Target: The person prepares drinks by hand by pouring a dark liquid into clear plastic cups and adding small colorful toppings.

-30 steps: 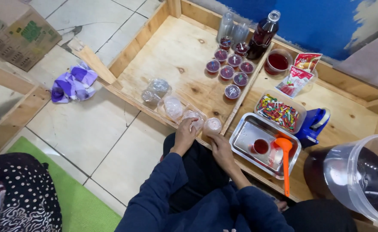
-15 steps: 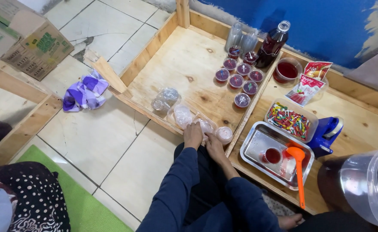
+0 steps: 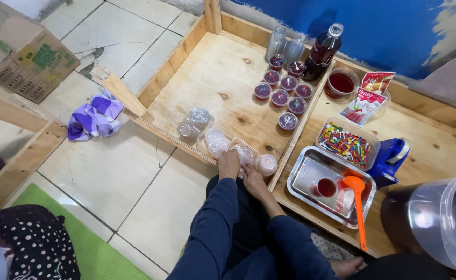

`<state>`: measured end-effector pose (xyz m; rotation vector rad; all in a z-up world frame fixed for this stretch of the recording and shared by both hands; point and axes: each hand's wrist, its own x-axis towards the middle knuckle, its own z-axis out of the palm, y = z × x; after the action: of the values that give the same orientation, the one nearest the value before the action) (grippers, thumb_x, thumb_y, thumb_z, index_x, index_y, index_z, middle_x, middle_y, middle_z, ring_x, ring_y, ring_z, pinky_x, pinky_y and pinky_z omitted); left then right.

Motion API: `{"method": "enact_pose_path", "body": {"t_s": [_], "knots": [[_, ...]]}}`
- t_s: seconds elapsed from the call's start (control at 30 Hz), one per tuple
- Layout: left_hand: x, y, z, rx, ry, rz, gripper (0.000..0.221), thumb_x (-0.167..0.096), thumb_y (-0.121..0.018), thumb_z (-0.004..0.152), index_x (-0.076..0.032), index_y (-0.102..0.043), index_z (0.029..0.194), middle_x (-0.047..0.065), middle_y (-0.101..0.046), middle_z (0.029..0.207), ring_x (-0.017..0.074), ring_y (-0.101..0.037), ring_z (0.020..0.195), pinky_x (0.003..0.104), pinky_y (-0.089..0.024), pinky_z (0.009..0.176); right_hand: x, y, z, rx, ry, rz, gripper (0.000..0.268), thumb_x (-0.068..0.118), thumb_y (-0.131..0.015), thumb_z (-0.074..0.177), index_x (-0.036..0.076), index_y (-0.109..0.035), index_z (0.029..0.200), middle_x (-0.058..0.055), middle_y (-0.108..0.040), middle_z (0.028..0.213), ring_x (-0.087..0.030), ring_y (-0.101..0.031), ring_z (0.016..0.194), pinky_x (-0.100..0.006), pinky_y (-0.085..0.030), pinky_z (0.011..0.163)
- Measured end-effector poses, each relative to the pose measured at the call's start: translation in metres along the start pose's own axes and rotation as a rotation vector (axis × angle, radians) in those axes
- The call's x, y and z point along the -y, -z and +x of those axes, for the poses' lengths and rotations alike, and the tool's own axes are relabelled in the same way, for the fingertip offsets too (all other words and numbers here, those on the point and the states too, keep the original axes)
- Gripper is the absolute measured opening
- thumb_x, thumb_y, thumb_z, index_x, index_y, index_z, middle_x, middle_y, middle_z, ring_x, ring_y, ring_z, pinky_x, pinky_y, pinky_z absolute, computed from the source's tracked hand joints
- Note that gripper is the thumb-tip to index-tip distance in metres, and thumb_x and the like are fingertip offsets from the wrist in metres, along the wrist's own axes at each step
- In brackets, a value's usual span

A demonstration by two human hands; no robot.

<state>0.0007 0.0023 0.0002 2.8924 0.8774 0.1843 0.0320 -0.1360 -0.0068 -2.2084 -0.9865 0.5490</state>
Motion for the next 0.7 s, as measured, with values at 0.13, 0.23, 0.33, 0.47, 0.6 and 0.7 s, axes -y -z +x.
{"method": "enact_pose_path", "body": {"t_s": [0.13, 0.23, 0.33, 0.47, 0.6, 0.7], "knots": [[-0.003, 0.018, -0.001, -0.043, 0.004, -0.015, 0.020, -0.008, -0.050, 0.092, -0.009, -0.069, 0.089, 0.011, -0.073, 0.079, 0.0305, -0.073, 0.081, 0.041, -0.060, 0.068, -0.004, -0.005, 0.001, -0.004, -0.005, 0.012, 0.049, 0.019, -0.045, 0.094, 0.010, -0.063, 0.138, -0.026, -0.057, 0.142, -0.045, -0.057, 0.129, -0.052, -0.048, 0.108], [-0.004, 0.033, -0.001, 0.058, 0.029, -0.112, 0.009, -0.009, -0.059, 0.092, -0.005, -0.067, 0.094, 0.014, -0.073, 0.085, 0.0349, -0.073, 0.087, 0.045, -0.061, 0.075, -0.009, -0.008, 0.000, -0.029, 0.043, 0.004, 0.049, 0.020, -0.043, 0.094, 0.010, -0.064, 0.136, -0.025, -0.059, 0.139, -0.045, -0.057, 0.128, -0.050, -0.049, 0.107], [-0.002, 0.044, -0.004, 0.141, 0.012, -0.163, 0.013, -0.014, -0.069, 0.088, -0.006, -0.065, 0.097, 0.016, -0.073, 0.088, 0.0376, -0.073, 0.090, 0.049, -0.060, 0.079, -0.013, -0.010, -0.003, -0.061, 0.081, 0.000, 0.049, 0.017, -0.044, 0.092, 0.010, -0.064, 0.136, -0.026, -0.061, 0.137, -0.044, -0.058, 0.128, -0.050, -0.050, 0.106], [0.006, 0.037, -0.005, 0.216, 0.058, -0.330, 0.016, -0.023, -0.071, 0.090, -0.009, -0.067, 0.097, 0.015, -0.073, 0.088, 0.0383, -0.073, 0.092, 0.049, -0.059, 0.080, -0.010, -0.009, -0.008, -0.107, 0.128, 0.008, 0.048, 0.014, -0.045, 0.091, 0.010, -0.066, 0.134, -0.025, -0.065, 0.131, -0.042, -0.061, 0.125, -0.048, -0.052, 0.104], [0.006, 0.047, -0.012, 0.216, 0.056, -0.387, 0.019, -0.029, -0.066, 0.095, -0.016, -0.074, 0.106, 0.014, -0.075, 0.092, 0.0370, -0.073, 0.095, 0.048, -0.059, 0.084, -0.006, -0.005, -0.012, -0.133, 0.138, 0.054, 0.048, 0.010, -0.046, 0.089, 0.011, -0.067, 0.132, -0.024, -0.067, 0.128, -0.042, -0.062, 0.123, -0.047, -0.052, 0.104], [0.001, 0.066, -0.019, 0.171, 0.087, -0.416, 0.020, -0.029, -0.062, 0.098, -0.019, -0.075, 0.110, 0.013, -0.076, 0.098, 0.0358, -0.073, 0.100, 0.048, -0.058, 0.086, 0.005, 0.007, -0.026, -0.160, 0.146, 0.105, 0.047, 0.009, -0.046, 0.089, 0.011, -0.069, 0.130, -0.023, -0.068, 0.127, -0.041, -0.063, 0.122, -0.048, -0.052, 0.103]]}}
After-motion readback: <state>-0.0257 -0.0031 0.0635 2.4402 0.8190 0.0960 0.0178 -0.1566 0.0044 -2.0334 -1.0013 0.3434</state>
